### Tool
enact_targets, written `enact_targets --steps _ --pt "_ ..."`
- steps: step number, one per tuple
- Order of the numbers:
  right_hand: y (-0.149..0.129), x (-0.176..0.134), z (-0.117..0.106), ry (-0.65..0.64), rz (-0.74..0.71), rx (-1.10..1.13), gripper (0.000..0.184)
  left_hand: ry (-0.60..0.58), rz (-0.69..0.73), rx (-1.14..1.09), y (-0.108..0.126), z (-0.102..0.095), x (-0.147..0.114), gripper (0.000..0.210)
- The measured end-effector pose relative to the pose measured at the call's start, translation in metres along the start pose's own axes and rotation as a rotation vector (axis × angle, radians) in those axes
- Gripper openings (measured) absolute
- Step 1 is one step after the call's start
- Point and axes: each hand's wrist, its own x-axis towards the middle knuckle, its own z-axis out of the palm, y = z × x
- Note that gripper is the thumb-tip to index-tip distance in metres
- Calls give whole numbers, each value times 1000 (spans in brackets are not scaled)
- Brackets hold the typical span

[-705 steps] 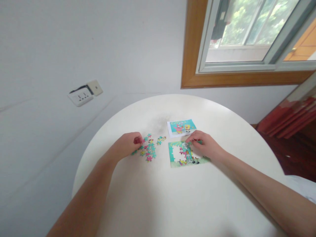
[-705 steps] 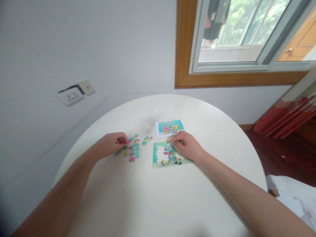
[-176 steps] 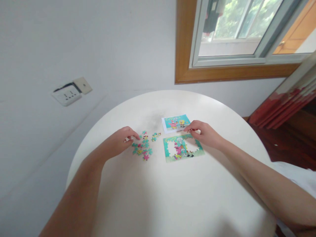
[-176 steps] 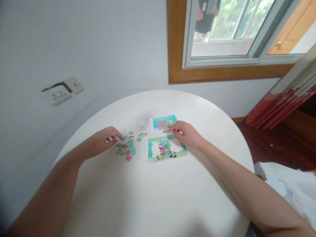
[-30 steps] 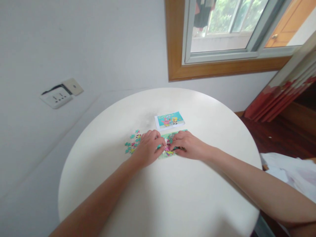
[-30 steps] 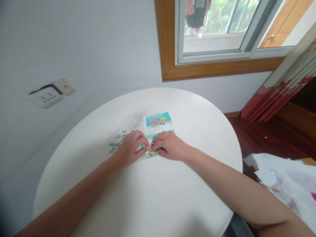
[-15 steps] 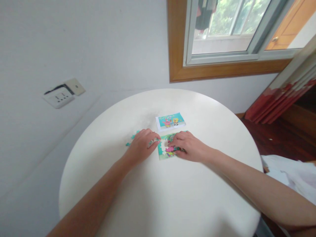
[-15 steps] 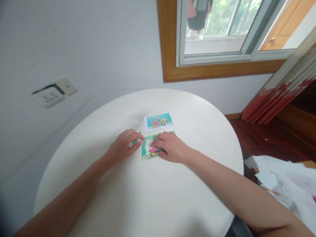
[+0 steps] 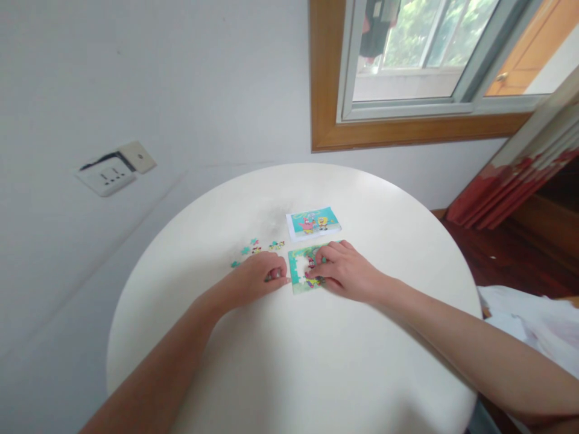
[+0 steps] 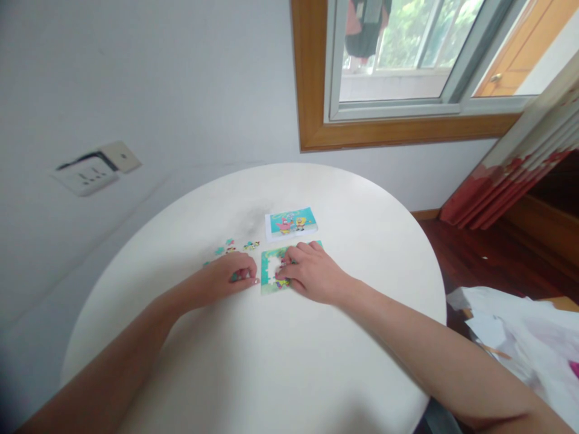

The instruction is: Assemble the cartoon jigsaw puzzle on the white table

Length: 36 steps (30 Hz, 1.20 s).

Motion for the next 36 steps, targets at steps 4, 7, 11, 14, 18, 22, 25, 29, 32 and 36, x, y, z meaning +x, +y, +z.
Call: enact_targets --steps 4,7,11,14,18,22,25,29,32,36 --pt "-3 1 1 -1 -10 -3 28 21 25 24 3 4 1 11" --pt "-3 2 3 2 -21 0 29 49 11 18 3 -3 -2 14" --pt "-1 2 4 14 -23 30 30 150 -85 -20 -13 -26 -12 27" --pt "0 1 4 21 -23 42 30 210 -160 40 -35 -41 -24 33" --pt "1 1 5 26 -16 50 31 112 -256 57 -53 -49 -35 35" --pt "0 0 6 13 7 54 33 -60 -308 -26 -48 -49 -39 35" --pt "-1 0 5 21 12 72 33 -107 -314 -72 -42 -48 -39 37" --pt "-10 5 5 52 33 93 27 -102 -284 -90 -40 -42 -36 32" --pt "-26 20 7 28 44 75 26 -110 -273 -99 -40 -38 -33 27" --pt "-52 54 14 -67 6 9 28 -116 -263 -109 -43 -37 -34 26"
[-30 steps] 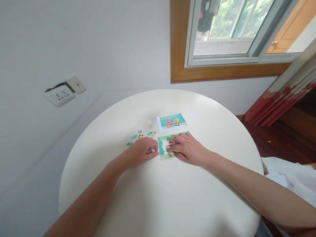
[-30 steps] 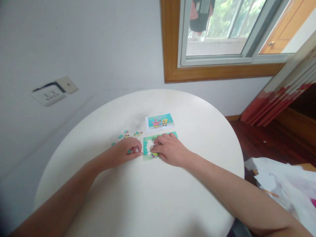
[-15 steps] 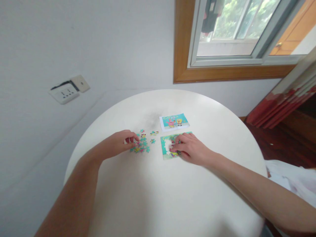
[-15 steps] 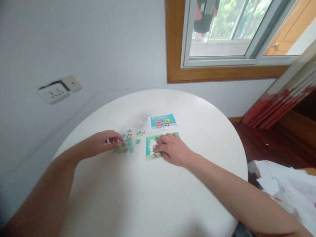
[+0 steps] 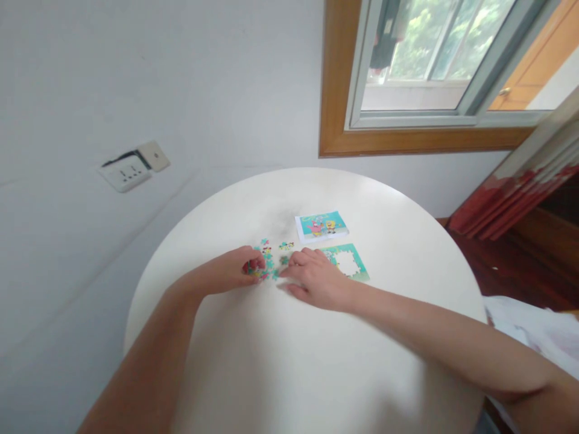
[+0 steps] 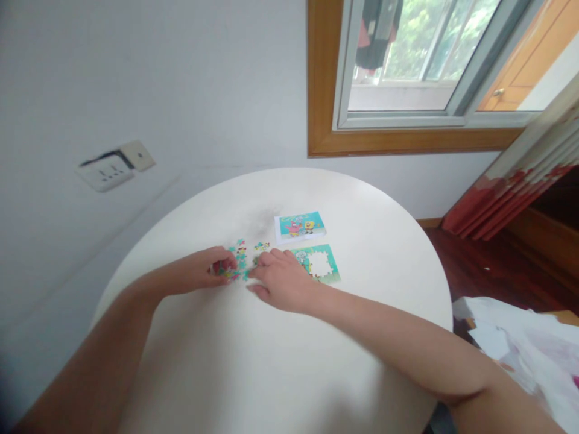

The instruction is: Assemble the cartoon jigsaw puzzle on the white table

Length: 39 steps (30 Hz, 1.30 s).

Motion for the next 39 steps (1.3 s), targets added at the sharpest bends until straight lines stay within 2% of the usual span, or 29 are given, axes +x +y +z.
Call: enact_targets --steps 5,10,13,20,26,32,39 --pt "-13 36 10 -3 97 -70 28 26 -20 -27 -12 -5 -3 30" --pt "-12 47 15 -27 100 -81 33 74 -72 -39 -22 -7 -3 35" --pt "-11 54 16 -35 120 -89 35 83 -93 -60 -23 -6 -4 34" --pt "-12 74 22 -52 166 -136 25 73 -97 -73 -17 -5 -5 32" --pt "-13 82 19 -95 146 -107 25 59 -90 -120 -18 -4 -5 27" --pt "-8 88 17 -137 182 -21 20 53 -101 -163 -21 -2 -4 30" --pt "-7 76 11 -108 154 -95 21 51 -116 -138 -18 -2 -4 33"
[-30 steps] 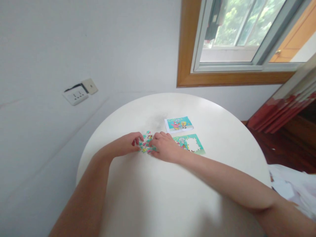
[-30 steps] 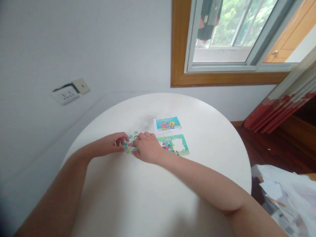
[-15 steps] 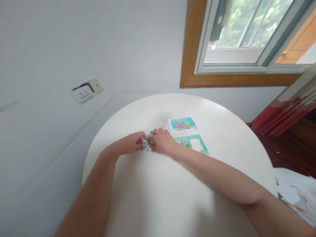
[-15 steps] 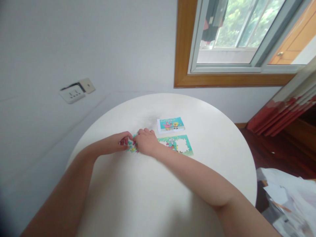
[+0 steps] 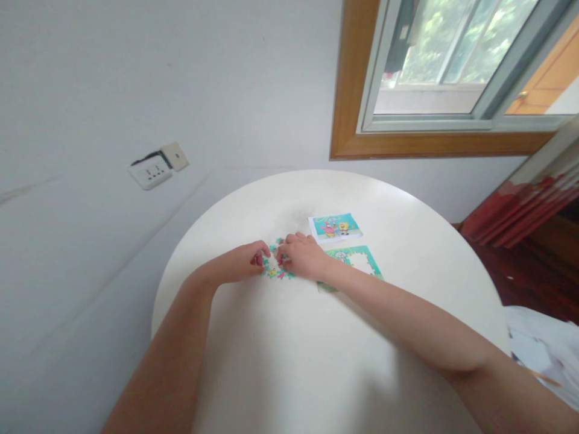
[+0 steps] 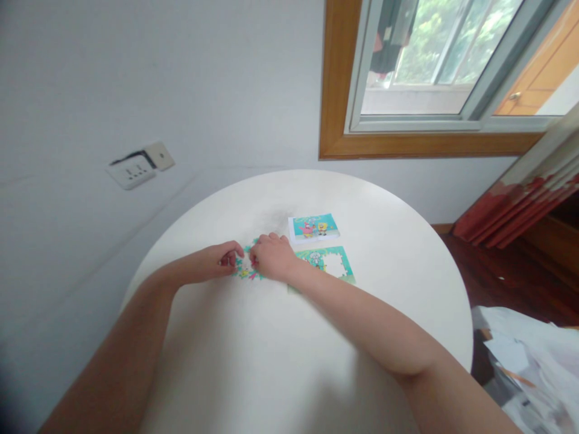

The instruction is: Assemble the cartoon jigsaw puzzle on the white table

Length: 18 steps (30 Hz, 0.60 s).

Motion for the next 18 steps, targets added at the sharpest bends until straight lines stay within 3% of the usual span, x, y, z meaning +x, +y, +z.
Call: enact_targets --steps 13,18 --pt "8 2 2 -22 -14 -3 23 -16 -10 13 4 -1 -1 34" --pt "13 2 5 -13 -31 51 23 -35 62 34 11 3 1 33"
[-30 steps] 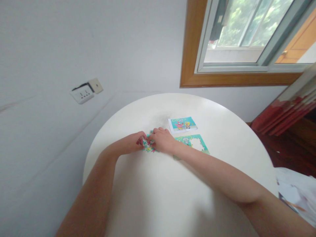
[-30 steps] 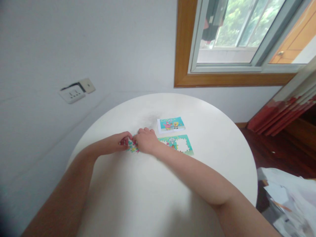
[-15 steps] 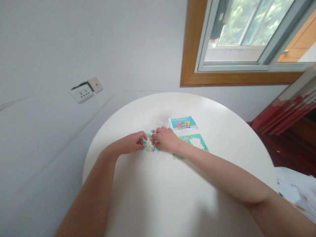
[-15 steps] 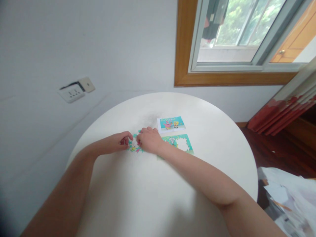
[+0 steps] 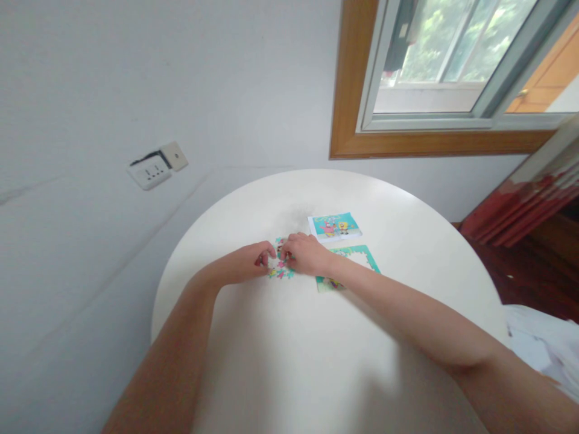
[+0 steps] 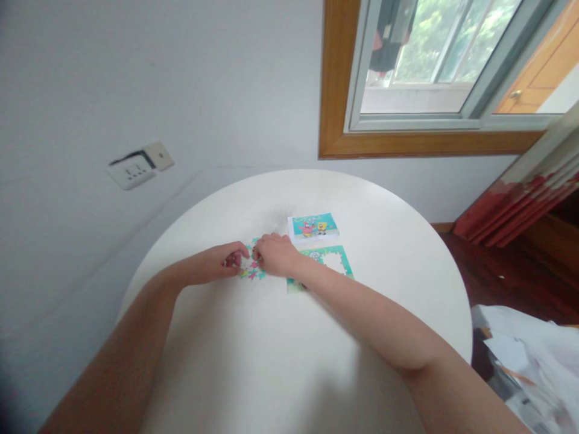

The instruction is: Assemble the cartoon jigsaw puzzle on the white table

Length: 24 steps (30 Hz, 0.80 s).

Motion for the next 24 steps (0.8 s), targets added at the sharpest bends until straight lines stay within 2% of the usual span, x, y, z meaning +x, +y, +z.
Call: enact_targets --steps 7,12,17,20,24 --pt "6 -3 7 55 -25 56 18 53 166 82 14 7 10 19" --pt "9 -3 9 69 -39 108 21 73 149 65 10 9 12 22" --pt "22 -11 -5 123 -59 190 21 76 114 28 6 9 10 28" --pt "34 -21 -16 151 -88 203 19 68 117 -74 11 10 11 33" --pt "45 -37 -23 185 -133 319 24 115 156 -289 28 19 18 34"
